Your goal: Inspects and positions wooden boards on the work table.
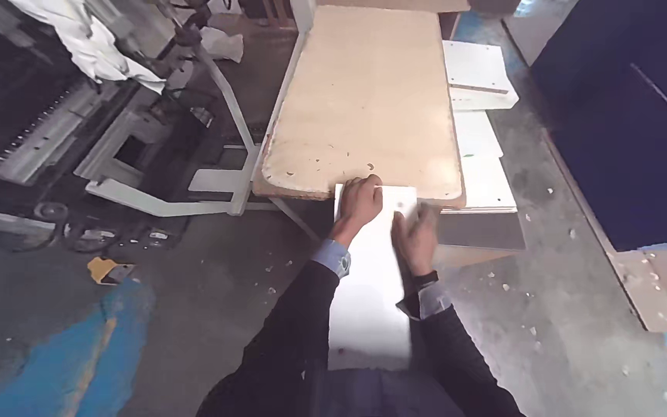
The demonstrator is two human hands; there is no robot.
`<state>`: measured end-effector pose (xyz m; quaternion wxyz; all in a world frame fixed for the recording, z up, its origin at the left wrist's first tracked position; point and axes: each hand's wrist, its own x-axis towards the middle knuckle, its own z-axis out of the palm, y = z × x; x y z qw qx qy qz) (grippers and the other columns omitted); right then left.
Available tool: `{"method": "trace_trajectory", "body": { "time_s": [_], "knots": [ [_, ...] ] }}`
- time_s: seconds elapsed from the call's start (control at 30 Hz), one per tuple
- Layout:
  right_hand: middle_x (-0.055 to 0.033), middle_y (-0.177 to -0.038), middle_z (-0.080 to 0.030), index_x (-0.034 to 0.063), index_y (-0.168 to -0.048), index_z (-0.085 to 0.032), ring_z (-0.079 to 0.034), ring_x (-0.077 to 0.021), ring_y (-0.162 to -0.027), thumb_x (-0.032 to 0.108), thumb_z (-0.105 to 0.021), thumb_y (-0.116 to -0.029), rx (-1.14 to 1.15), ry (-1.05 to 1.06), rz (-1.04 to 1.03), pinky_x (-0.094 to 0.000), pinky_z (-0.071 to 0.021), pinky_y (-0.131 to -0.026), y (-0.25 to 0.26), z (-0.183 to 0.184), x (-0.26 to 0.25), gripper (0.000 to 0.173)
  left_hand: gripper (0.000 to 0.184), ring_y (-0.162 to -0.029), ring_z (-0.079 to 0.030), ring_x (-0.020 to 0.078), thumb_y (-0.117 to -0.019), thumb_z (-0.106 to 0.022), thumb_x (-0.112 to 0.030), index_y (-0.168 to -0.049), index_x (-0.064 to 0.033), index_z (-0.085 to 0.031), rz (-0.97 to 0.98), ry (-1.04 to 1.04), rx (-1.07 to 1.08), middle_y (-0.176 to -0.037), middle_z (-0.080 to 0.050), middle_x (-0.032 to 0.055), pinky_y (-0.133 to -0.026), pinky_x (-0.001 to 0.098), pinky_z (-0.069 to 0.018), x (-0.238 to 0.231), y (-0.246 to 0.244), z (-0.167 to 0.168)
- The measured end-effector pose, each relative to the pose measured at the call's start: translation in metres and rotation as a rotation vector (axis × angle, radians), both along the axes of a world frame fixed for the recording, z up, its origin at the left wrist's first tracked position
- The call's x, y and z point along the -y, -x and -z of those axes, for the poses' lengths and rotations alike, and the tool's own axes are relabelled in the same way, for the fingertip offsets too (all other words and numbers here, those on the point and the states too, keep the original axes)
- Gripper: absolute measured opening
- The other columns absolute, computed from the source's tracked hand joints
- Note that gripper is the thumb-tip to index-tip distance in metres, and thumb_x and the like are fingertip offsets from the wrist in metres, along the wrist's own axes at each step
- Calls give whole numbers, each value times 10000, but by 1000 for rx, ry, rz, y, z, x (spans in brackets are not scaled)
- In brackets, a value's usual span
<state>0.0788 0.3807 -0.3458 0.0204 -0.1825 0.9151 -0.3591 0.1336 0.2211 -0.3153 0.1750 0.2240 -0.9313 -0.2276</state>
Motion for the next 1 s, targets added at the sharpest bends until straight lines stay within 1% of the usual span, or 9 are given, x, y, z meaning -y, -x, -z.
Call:
{"method": "trace_trajectory", "body": {
  "time_s": [0.1, 0.2, 0.33, 0.43, 0.5, 0.57, 0.7, 0.83, 1.0],
  "knots": [
    [-130, -905, -714, 55, -1366, -536, -709, -306, -816, 494, -623, -975, 289, 41, -60, -553, -575, -754, -2, 10, -14, 593, 275, -1157, -656, 300, -1028, -546, -238, -1199, -89, -702, 2, -15, -31, -1141, -725, 121, -1084, 519, -466, 14, 1, 29],
    [-114, -874, -712, 64, -1368, -534, -709, -295, -801, 485, -591, -997, 332, 1, -97, -538, -581, -758, 0, 9, -15, 564, 415, -1438, -461, 273, -1032, -520, -349, -1355, -115, -636, -33, 50, -5, -1511, -539, 86, -1203, 508, -349, 7, -21, 55],
    [-122, -888, -718, 66, -1388, -516, -717, -309, -825, 507, -552, -1007, 311, -57, -93, -548, -580, -767, -7, 12, -15, 584, 769, -1478, -350, 395, -906, -667, -586, -1472, -90, -512, -415, -45, 21, -1602, -384, 174, -1155, 602, -355, -9, -48, 52],
    [-112, -895, -718, 58, -1356, -537, -718, -293, -826, 513, -572, -993, 310, -18, -72, -540, -585, -762, -11, 17, -17, 583, 962, -1295, -539, 400, -812, -767, -633, -1539, -132, -386, -641, -288, 91, -1460, -516, 193, -1010, 630, -477, -14, -56, 42],
    [-112, -908, -718, 47, -1337, -551, -717, -289, -840, 521, -574, -991, 315, -27, -63, -538, -581, -772, -11, 17, -19, 587, 900, -1027, -691, 402, -857, -736, -630, -1526, -153, -369, -659, -418, 158, -1150, -696, 208, -865, 635, -539, -16, -60, 37],
    [-119, -904, -714, 32, -1307, -569, -714, -294, -838, 524, -576, -992, 318, -33, -60, -536, -578, -772, -14, 17, -21, 584, 805, -936, -713, 395, -925, -673, -600, -1519, -152, -365, -621, -479, 212, -1004, -721, 200, -834, 624, -550, -16, -66, 34],
    [-94, -874, -710, 38, -1241, -604, -710, -258, -800, 529, -594, -981, 308, -5, -42, -508, -584, -743, -20, 21, -27, 556, 756, -961, -713, 376, -971, -595, -596, -1511, -118, -369, -595, -472, 289, -1001, -722, 179, -846, 600, -556, -22, -70, 33],
    [-84, -823, -689, 14, -1195, -618, -685, -221, -717, 484, -625, -980, 291, 53, -63, -467, -581, -680, -25, 22, -39, 517, 720, -952, -717, 344, -967, -650, -508, -1489, -71, -416, -603, -522, 185, -1016, -723, 178, -864, 566, -564, -31, -79, 41],
    [-86, -836, -699, 28, -1217, -630, -686, -229, -716, 477, -631, -982, 340, -4, -33, -479, -580, -676, -29, 38, -56, 507, 650, -1025, -707, 289, -986, -620, -471, -1451, -45, -461, -564, -585, 179, -1135, -707, 166, -914, 515, -564, -42, -81, 64]
  ]
}}
